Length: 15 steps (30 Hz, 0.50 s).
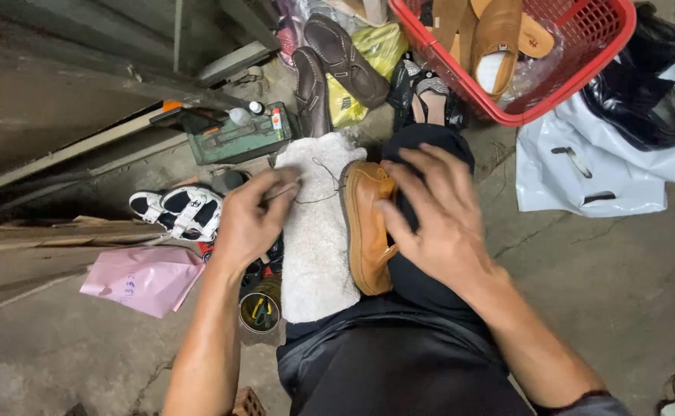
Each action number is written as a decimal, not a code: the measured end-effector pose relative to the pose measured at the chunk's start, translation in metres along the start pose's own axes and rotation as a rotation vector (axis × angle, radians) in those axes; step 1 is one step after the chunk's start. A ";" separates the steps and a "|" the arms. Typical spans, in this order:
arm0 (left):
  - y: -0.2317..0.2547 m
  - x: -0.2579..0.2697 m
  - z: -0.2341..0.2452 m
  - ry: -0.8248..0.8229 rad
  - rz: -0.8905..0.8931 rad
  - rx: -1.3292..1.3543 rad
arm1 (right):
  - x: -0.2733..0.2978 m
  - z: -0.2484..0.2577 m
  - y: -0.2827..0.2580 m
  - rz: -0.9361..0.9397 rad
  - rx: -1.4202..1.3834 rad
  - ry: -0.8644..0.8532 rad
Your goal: The person is sitting on the floor and sewing a brown leather shoe that is placed on their lap. They use a needle and thread to stitch the shoe, repeatedly pulling the thread through the leather.
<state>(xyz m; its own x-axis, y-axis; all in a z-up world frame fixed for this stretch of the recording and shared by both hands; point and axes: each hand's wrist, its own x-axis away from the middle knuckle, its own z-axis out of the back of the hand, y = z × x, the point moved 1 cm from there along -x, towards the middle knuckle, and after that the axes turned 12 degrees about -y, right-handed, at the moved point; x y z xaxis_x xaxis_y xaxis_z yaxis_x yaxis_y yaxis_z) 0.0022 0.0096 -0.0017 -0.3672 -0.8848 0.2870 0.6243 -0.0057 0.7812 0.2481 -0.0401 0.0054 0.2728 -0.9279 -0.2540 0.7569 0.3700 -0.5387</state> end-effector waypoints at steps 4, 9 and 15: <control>0.026 -0.012 -0.004 -0.204 -0.020 -0.018 | -0.004 -0.036 0.000 0.043 -0.041 -0.101; 0.010 -0.019 -0.009 -0.280 0.049 -0.089 | 0.006 -0.051 0.015 0.000 -0.048 -0.153; 0.007 0.011 0.010 -0.118 0.003 0.078 | 0.006 -0.059 0.021 0.002 -0.054 -0.165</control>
<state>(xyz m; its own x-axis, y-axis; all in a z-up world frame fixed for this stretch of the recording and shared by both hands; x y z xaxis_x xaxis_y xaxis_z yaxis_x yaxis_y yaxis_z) -0.0044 0.0042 0.0126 -0.4464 -0.8239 0.3492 0.5721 0.0373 0.8193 0.2305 -0.0349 -0.0548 0.3717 -0.9202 -0.1223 0.7245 0.3700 -0.5815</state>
